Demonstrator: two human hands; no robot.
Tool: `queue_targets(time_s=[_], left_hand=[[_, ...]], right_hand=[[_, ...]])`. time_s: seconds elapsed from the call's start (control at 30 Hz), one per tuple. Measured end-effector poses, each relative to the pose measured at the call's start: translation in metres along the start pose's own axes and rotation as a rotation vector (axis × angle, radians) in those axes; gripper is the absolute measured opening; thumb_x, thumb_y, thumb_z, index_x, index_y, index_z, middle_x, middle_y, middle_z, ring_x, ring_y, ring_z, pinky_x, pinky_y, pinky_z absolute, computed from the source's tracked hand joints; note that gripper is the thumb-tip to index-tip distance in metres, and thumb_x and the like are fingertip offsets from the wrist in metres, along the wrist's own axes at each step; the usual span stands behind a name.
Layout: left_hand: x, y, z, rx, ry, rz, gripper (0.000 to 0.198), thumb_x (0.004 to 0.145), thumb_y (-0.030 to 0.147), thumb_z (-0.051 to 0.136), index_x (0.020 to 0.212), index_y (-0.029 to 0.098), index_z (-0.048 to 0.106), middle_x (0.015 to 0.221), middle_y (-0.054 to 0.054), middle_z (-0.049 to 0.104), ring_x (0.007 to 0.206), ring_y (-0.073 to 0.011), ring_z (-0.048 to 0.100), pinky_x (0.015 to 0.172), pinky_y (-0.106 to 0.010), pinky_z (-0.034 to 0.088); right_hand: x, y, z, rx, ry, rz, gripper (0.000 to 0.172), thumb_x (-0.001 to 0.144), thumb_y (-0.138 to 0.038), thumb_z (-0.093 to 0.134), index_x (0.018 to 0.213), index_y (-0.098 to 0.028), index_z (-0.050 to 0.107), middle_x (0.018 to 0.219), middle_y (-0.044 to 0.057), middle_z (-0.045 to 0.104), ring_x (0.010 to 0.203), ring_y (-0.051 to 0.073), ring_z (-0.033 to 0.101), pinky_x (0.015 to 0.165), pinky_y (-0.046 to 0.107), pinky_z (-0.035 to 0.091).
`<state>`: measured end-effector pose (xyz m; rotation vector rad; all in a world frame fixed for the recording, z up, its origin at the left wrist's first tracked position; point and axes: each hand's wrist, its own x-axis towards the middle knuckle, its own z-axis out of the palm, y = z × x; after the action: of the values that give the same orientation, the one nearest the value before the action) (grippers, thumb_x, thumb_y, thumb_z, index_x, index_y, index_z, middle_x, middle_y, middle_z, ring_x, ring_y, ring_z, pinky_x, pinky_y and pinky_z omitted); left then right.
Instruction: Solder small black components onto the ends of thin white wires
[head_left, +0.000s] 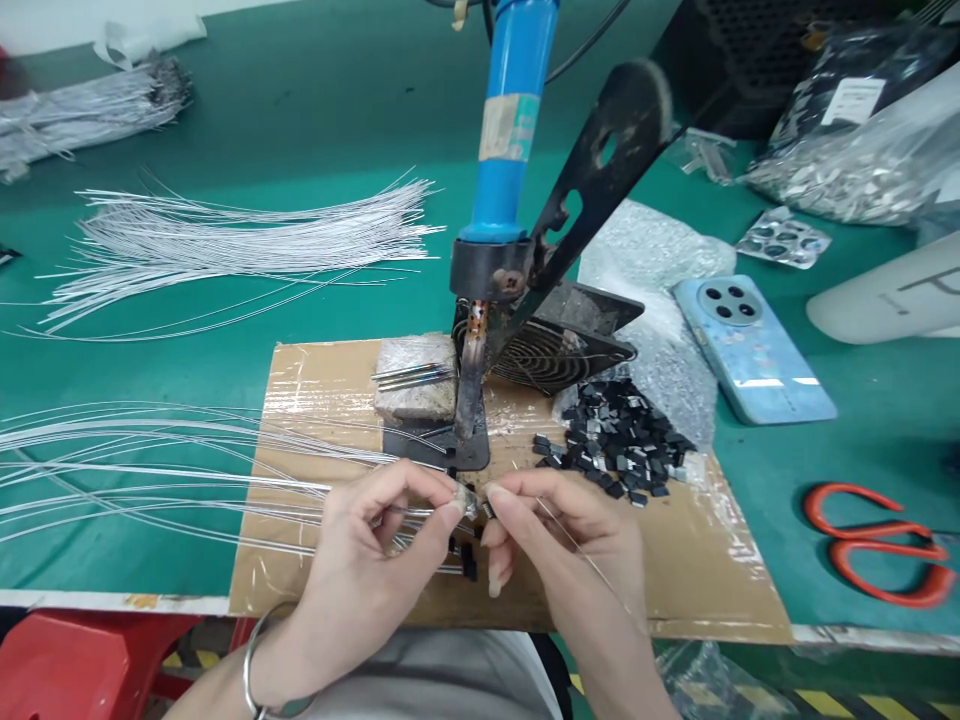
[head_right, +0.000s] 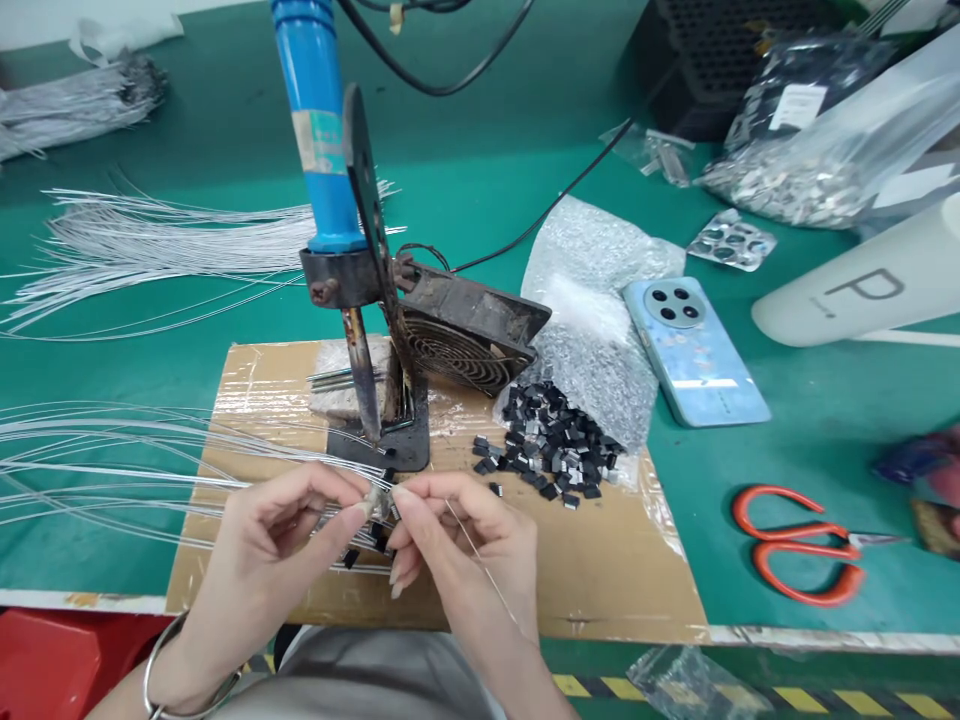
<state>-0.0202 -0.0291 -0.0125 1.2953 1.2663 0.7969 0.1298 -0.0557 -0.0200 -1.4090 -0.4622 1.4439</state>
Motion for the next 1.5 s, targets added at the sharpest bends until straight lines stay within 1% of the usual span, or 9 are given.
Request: queue_targets(time_s=[0.3,0.5,0.93,1.0,1.1,1.2,1.3,1.4,1.5], left_hand=[[-0.001,0.002,0.003,-0.047,-0.010,-0.060,0.012,0.088,0.019,0.067,0.076,0.019,0.068,0.083,-0.003,0.072,0.077,-0.0154,0.065,0.066,-0.024,0.048],[0.000,0.001,0.001,-0.026,-0.048,-0.074,0.013,0.089,0.022,0.066,0.076,0.019,0.068,0.083,-0.003,0.072,0.077,-0.0166,0.066,0.068,-0.026,0.049],[0.000,0.001,0.002,-0.018,-0.031,-0.057,0.014,0.089,0.020,0.066,0.075,0.018,0.067,0.084,-0.004,0.073,0.078,-0.0156,0.067,0.064,-0.024,0.048],[0.001,0.001,0.002,-0.017,-0.034,-0.057,0.015,0.089,0.019,0.065,0.074,0.018,0.066,0.082,-0.004,0.073,0.078,-0.0157,0.067,0.065,-0.024,0.048],[0.003,0.004,0.002,0.014,-0.023,-0.061,0.014,0.088,0.019,0.065,0.073,0.017,0.066,0.081,-0.004,0.073,0.077,-0.0166,0.067,0.065,-0.026,0.049],[0.006,0.006,0.002,0.064,0.000,-0.060,0.013,0.086,0.018,0.065,0.073,0.017,0.067,0.082,-0.005,0.074,0.075,-0.0167,0.066,0.063,-0.027,0.048],[0.008,0.006,0.003,0.095,0.017,-0.050,0.013,0.086,0.018,0.065,0.073,0.017,0.067,0.082,-0.005,0.074,0.073,-0.0159,0.065,0.062,-0.027,0.047],[0.010,0.004,0.004,0.107,0.026,-0.045,0.013,0.086,0.017,0.064,0.073,0.018,0.067,0.082,-0.005,0.074,0.073,-0.0154,0.065,0.061,-0.026,0.046],[0.011,0.003,0.004,0.100,0.032,-0.036,0.013,0.086,0.017,0.065,0.073,0.017,0.067,0.083,-0.004,0.073,0.074,-0.0142,0.066,0.062,-0.024,0.046]], right_hand=[[-0.004,0.005,0.007,0.002,0.014,-0.004,0.031,0.079,-0.043,0.081,0.071,-0.019,0.062,0.047,-0.005,0.063,0.033,0.004,0.051,0.035,0.010,0.042],[-0.004,0.007,0.008,0.018,0.044,-0.022,0.028,0.077,-0.039,0.083,0.070,-0.018,0.066,0.048,-0.005,0.063,0.034,0.004,0.051,0.035,0.010,0.044],[-0.005,0.015,0.007,-0.064,0.043,-0.082,0.026,0.082,-0.040,0.078,0.072,-0.020,0.065,0.049,-0.005,0.061,0.037,0.006,0.050,0.036,0.015,0.042],[-0.003,0.019,0.003,-0.151,0.072,-0.173,0.022,0.084,-0.037,0.077,0.073,-0.021,0.066,0.052,-0.006,0.057,0.042,0.007,0.047,0.040,0.017,0.040],[0.000,0.023,-0.007,-0.342,0.100,-0.440,0.010,0.090,-0.032,0.069,0.088,-0.022,0.072,0.066,-0.004,0.051,0.056,0.011,0.046,0.051,0.023,0.040],[0.002,0.024,-0.020,-0.466,0.042,-0.603,0.031,0.101,-0.033,0.046,0.120,-0.024,0.070,0.077,-0.001,0.045,0.066,0.015,0.047,0.059,0.028,0.042],[0.002,0.027,-0.027,-0.482,-0.006,-0.601,0.043,0.106,-0.033,0.031,0.136,-0.025,0.061,0.078,0.000,0.045,0.065,0.016,0.047,0.058,0.029,0.042],[0.002,0.030,-0.032,-0.412,0.109,-0.653,0.033,0.105,-0.030,0.035,0.130,-0.026,0.056,0.072,-0.003,0.044,0.059,0.015,0.045,0.053,0.028,0.038],[0.003,0.028,-0.041,-0.597,0.224,-0.879,0.027,0.105,-0.028,0.035,0.108,-0.025,0.062,0.070,-0.002,0.042,0.061,0.016,0.041,0.058,0.031,0.033]])
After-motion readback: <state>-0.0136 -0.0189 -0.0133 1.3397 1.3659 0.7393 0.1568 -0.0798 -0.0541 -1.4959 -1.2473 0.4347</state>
